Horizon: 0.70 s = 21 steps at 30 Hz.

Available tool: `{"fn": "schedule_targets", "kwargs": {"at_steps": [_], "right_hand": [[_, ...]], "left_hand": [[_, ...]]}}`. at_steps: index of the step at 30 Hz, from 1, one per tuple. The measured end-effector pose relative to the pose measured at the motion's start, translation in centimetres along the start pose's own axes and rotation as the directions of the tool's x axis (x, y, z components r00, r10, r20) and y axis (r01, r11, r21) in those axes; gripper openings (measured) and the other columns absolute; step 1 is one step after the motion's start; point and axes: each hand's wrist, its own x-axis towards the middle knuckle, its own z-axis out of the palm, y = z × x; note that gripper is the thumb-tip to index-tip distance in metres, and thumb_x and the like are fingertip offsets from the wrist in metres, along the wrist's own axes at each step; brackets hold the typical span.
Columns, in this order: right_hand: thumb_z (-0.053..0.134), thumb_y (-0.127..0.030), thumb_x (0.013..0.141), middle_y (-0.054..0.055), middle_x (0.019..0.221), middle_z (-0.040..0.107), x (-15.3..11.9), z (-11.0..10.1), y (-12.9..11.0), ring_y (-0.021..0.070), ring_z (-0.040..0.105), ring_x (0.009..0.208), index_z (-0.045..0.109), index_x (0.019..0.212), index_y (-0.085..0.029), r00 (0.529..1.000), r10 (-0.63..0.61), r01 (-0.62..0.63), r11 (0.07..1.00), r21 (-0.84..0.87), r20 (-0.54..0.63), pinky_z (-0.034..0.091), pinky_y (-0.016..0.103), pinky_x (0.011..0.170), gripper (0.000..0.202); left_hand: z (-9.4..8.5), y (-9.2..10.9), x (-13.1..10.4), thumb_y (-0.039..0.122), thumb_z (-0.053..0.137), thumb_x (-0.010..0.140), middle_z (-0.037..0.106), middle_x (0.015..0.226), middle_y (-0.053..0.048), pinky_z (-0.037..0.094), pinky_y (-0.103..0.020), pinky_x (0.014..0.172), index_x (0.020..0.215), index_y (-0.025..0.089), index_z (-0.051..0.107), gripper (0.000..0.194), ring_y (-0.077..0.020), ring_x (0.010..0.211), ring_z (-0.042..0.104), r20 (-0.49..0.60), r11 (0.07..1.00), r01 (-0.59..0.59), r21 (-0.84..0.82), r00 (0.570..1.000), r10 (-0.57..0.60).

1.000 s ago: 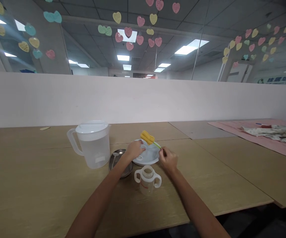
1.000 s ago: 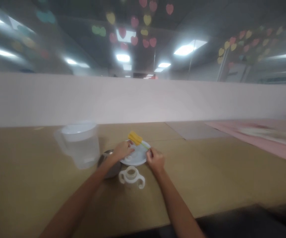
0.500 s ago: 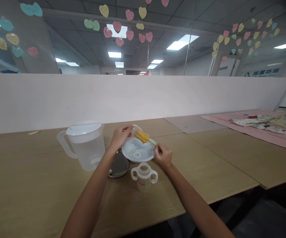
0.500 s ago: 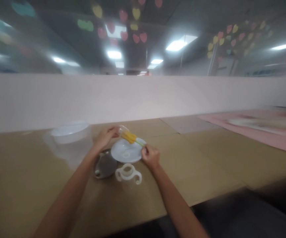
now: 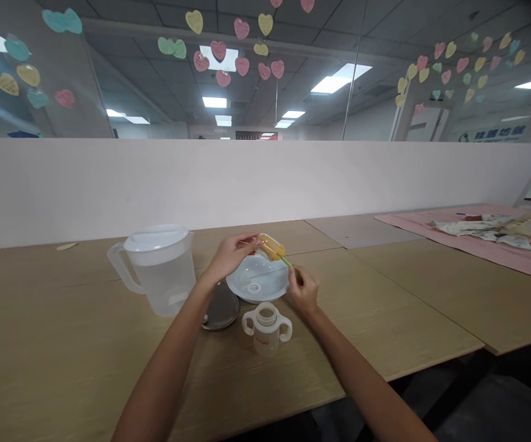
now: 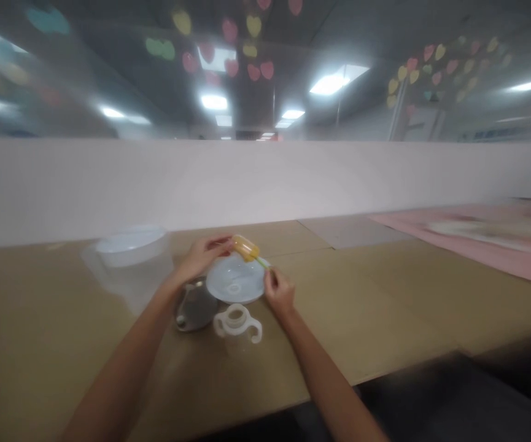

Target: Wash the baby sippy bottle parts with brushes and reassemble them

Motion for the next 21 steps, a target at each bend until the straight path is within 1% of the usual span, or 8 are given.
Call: {"fn": "schedule_targets", "kwargs": {"at_steps": [3,5,8,10,13,16,19,21], "right_hand": [[0.039,-0.036,0.088,0.003,0.059,0.058,0.0,-0.1,-0.2,0.0094,0.047,0.049,0.063,0.083,-0.013,1.0,0.025,-0.025,0.999,0.025,0.011,0.039,0.021,0.051,0.034],[0.04,-0.036,0.087,0.002,0.057,0.057,0.1,-0.1,-0.2,0.0096,0.047,0.049,0.063,0.08,-0.013,0.999,-0.004,0.004,1.0,0.001,0.033,0.039,0.021,0.052,0.033],[0.041,-0.036,0.086,0.003,0.057,0.058,0.2,-0.1,0.0,0.0103,0.049,0.051,0.064,0.077,-0.014,0.998,-0.024,0.028,0.996,-0.083,0.05,0.037,0.021,0.054,0.033],[0.041,-0.037,0.086,0.002,0.056,0.057,0.3,0.0,0.1,0.0106,0.048,0.051,0.064,0.075,-0.015,1.0,0.01,-0.005,0.989,-0.151,0.027,0.035,0.021,0.052,0.034],[0.038,-0.04,0.086,0.001,0.054,0.055,0.5,-0.1,0.4,0.0106,0.044,0.048,0.064,0.075,-0.015,0.998,0.069,-0.07,0.975,-0.212,-0.012,0.03,0.022,0.049,0.038],[0.036,-0.042,0.087,0.001,0.053,0.054,0.6,-0.2,0.6,0.0106,0.042,0.047,0.064,0.075,-0.015,0.996,0.088,-0.087,0.969,-0.233,-0.005,0.026,0.022,0.048,0.04],[0.036,-0.043,0.087,0.002,0.054,0.056,0.6,-0.1,0.6,0.011,0.043,0.048,0.064,0.075,-0.015,0.996,0.084,-0.076,0.965,-0.252,0.019,0.025,0.022,0.049,0.04],[0.036,-0.043,0.087,0.002,0.056,0.057,0.6,-0.1,0.5,0.0113,0.044,0.049,0.064,0.077,-0.015,0.996,0.087,-0.075,0.959,-0.273,0.031,0.024,0.022,0.049,0.041]], "left_hand": [[-0.2,0.8,-0.3,0.043,0.064,0.075,0.067,0.106,-0.007,0.049,-0.035,0.09,0.117,0.017,0.06,0.05,-0.0201,0.097,0.061,-0.03,0.995,-0.075,-0.059,0.997,0.073],[-0.7,1.3,-0.5,0.042,0.062,0.076,0.067,0.106,-0.006,0.046,-0.035,0.093,0.118,0.018,0.059,0.048,-0.0201,0.1,0.06,-0.093,0.996,-0.088,0.025,0.992,0.09],[-2.2,1.5,-0.7,0.039,0.061,0.077,0.066,0.109,-0.007,0.047,-0.032,0.091,0.118,0.018,0.059,0.046,-0.0197,0.099,0.06,-0.157,0.971,-0.035,0.236,0.985,0.074],[-3.4,1.1,-0.7,0.037,0.058,0.079,0.063,0.113,-0.008,0.047,-0.03,0.089,0.12,0.019,0.058,0.045,-0.0189,0.098,0.06,-0.198,0.918,0.002,0.396,0.977,0.084],[-5.0,0.0,-0.6,0.029,0.054,0.081,0.06,0.117,-0.01,0.044,-0.031,0.092,0.119,0.017,0.058,0.04,-0.0202,0.1,0.059,-0.205,0.739,0.084,0.669,0.976,0.075],[-6.0,-1.3,-0.7,0.019,0.055,0.078,0.062,0.117,-0.009,0.042,-0.028,0.092,0.116,0.017,0.06,0.039,-0.0209,0.103,0.059,-0.085,0.551,0.146,0.821,0.987,-0.135],[-6.2,-2.6,-0.9,0.012,0.061,0.068,0.066,0.11,-0.009,0.046,-0.024,0.082,0.106,0.017,0.066,0.039,-0.0212,0.097,0.062,-0.002,0.429,0.184,0.884,0.92,-0.391],[-6.0,-3.3,-0.8,0.01,0.063,0.062,0.069,0.102,-0.009,0.047,-0.023,0.073,0.098,0.017,0.069,0.037,-0.0211,0.088,0.064,0.01,0.399,0.2,0.895,0.885,-0.465]]}}
